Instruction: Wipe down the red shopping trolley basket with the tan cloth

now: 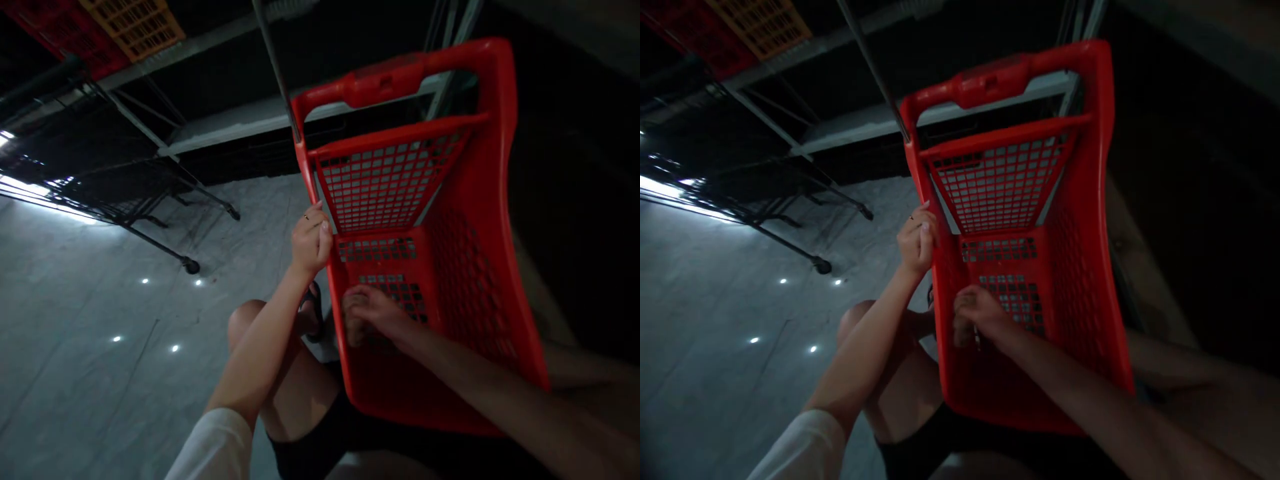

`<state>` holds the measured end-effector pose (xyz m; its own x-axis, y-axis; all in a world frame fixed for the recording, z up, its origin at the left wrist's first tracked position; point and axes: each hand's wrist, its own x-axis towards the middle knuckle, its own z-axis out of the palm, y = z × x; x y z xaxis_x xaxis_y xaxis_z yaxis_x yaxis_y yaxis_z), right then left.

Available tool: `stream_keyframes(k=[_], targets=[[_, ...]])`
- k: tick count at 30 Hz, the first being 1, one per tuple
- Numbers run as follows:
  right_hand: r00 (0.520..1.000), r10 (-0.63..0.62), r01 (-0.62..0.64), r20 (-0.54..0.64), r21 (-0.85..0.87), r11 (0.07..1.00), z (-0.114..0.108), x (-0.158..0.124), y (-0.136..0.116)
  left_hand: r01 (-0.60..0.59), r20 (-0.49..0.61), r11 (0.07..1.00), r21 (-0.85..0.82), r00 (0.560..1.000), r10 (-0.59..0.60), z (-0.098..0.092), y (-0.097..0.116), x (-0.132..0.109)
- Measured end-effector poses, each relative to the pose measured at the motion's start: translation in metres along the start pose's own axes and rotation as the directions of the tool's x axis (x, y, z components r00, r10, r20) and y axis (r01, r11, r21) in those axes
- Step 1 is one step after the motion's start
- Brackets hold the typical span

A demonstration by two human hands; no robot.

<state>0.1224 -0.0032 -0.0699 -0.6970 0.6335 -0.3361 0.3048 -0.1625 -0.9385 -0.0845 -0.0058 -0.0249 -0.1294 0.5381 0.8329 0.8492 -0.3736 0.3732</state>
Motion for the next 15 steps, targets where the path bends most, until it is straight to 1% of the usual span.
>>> stream_keyframes(k=[2,4,6,7,8,9,11,13,14,15], targets=[[1.0,0.003,-0.003,-0.011,-0.031,1.0,0.003,-0.006,-0.027,-0.011,0.009,1.0,0.0,1.0,0.011,0.0,-0.001,0.002],[0.998,-0.03,0.025,-0.057,-0.088,0.996,0.01,-0.021,-0.047,-0.035,0.014,0.999,0.016,0.999,0.035,0.0,-0.002,0.003],[0.983,-0.14,0.12,-0.12,-0.159,0.98,0.017,-0.043,-0.055,-0.064,0.012,0.997,0.049,0.998,0.064,0.0,-0.001,0.004],[0.963,-0.224,0.19,-0.152,-0.209,0.959,0.02,-0.056,-0.054,-0.075,0.007,0.995,0.069,0.997,0.074,0.0,-0.001,0.004],[0.93,-0.323,0.269,-0.175,-0.276,0.923,0.022,-0.069,-0.05,-0.083,0.003,0.993,0.087,0.997,0.083,0.0,-0.001,0.004],[0.887,-0.423,0.342,-0.183,-0.352,0.871,0.023,-0.082,-0.044,-0.086,0.001,0.991,0.1,0.996,0.087,0.001,-0.001,0.004],[0.788,-0.595,0.446,-0.158,-0.519,0.729,0.023,-0.106,-0.027,-0.092,0.003,0.989,0.114,0.996,0.092,0.003,-0.001,0.003],[0.69,-0.72,0.484,-0.075,-0.692,0.536,0.02,-0.124,-0.011,-0.113,0.001,0.987,0.114,0.993,0.114,0.004,-0.001,0.003],[0.636,-0.772,0.492,-0.015,-0.762,0.42,0.017,-0.13,-0.005,-0.128,-0.003,0.985,0.116,0.992,0.129,0.005,-0.002,0.002],[0.591,-0.805,0.492,0.051,-0.813,0.31,0.014,-0.135,0.0,-0.142,-0.007,0.983,0.12,0.99,0.144,0.007,-0.002,0.002]])
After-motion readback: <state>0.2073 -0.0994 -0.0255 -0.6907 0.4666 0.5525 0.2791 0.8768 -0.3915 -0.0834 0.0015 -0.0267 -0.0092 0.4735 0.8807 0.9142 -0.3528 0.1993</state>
